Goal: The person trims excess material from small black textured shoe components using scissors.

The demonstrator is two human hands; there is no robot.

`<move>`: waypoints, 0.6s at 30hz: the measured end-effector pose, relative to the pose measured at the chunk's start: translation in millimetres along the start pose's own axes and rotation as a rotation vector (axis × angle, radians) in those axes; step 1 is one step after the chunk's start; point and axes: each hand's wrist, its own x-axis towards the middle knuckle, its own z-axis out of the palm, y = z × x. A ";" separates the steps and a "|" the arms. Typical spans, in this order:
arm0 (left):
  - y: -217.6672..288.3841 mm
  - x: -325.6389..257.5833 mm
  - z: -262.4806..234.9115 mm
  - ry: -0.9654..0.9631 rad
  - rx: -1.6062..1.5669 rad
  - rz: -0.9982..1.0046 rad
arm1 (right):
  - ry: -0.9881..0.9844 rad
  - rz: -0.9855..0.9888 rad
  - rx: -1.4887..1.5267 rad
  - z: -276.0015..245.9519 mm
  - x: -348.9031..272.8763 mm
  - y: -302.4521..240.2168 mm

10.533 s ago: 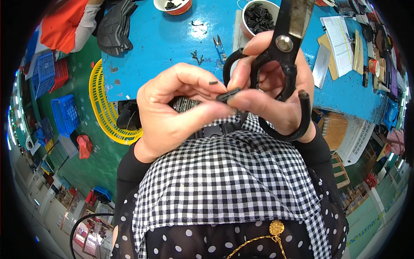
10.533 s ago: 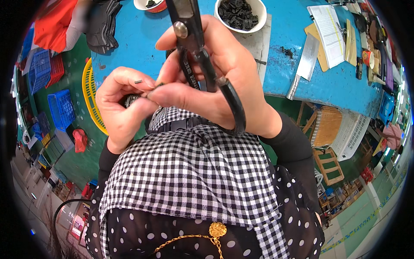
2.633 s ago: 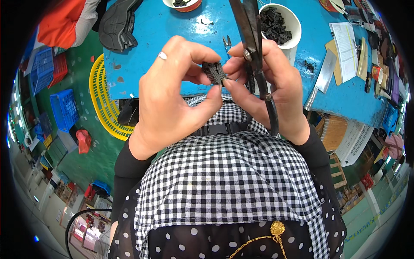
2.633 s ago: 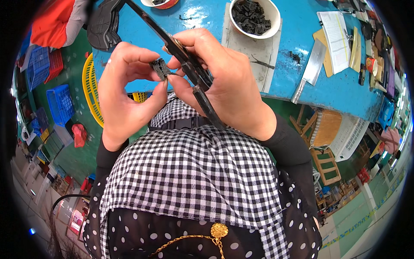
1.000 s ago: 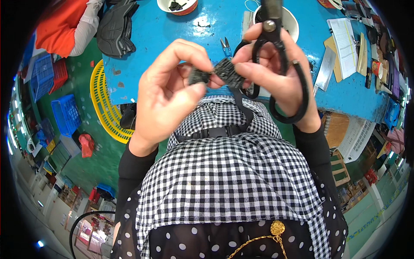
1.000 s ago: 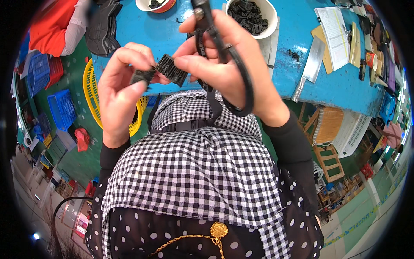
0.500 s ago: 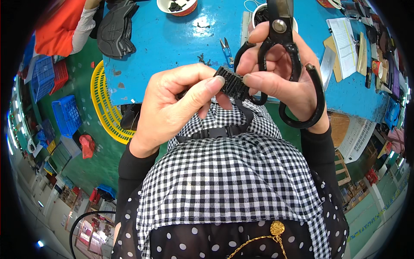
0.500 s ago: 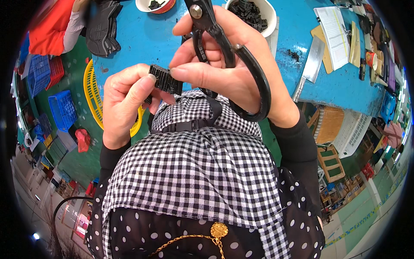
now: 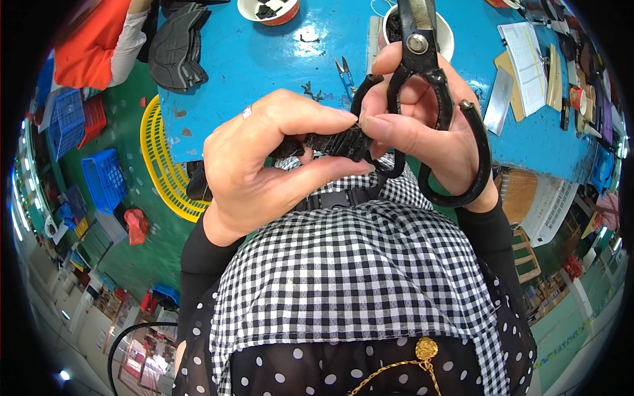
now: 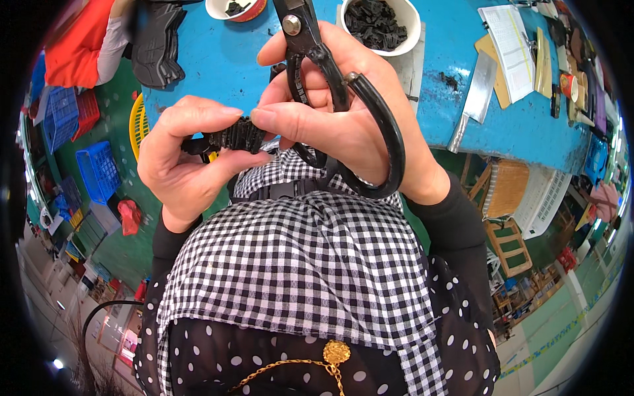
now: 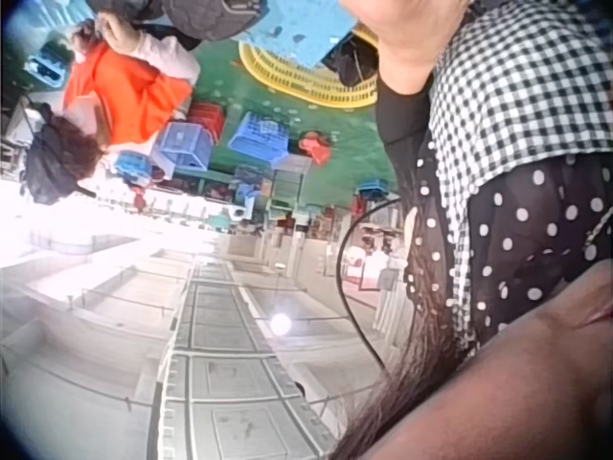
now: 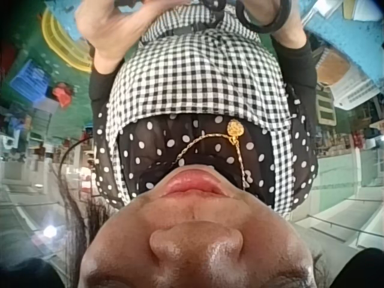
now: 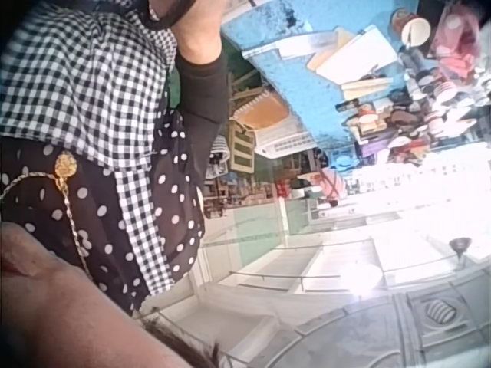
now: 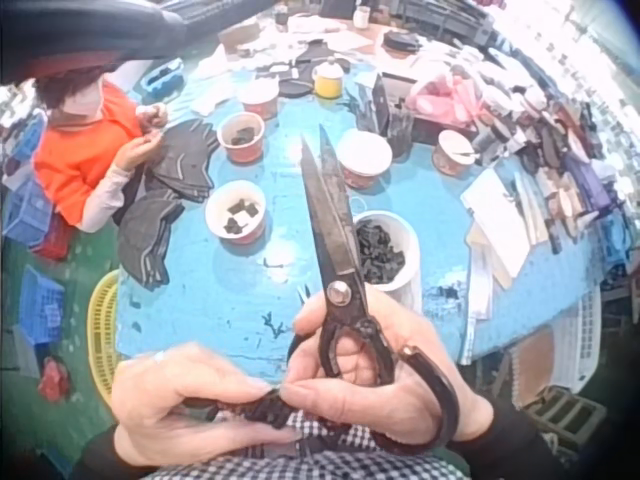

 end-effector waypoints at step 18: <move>-0.6 3.4 -7.6 -0.011 0.080 -0.005 | -0.068 0.068 0.041 0.2 -1.0 5.3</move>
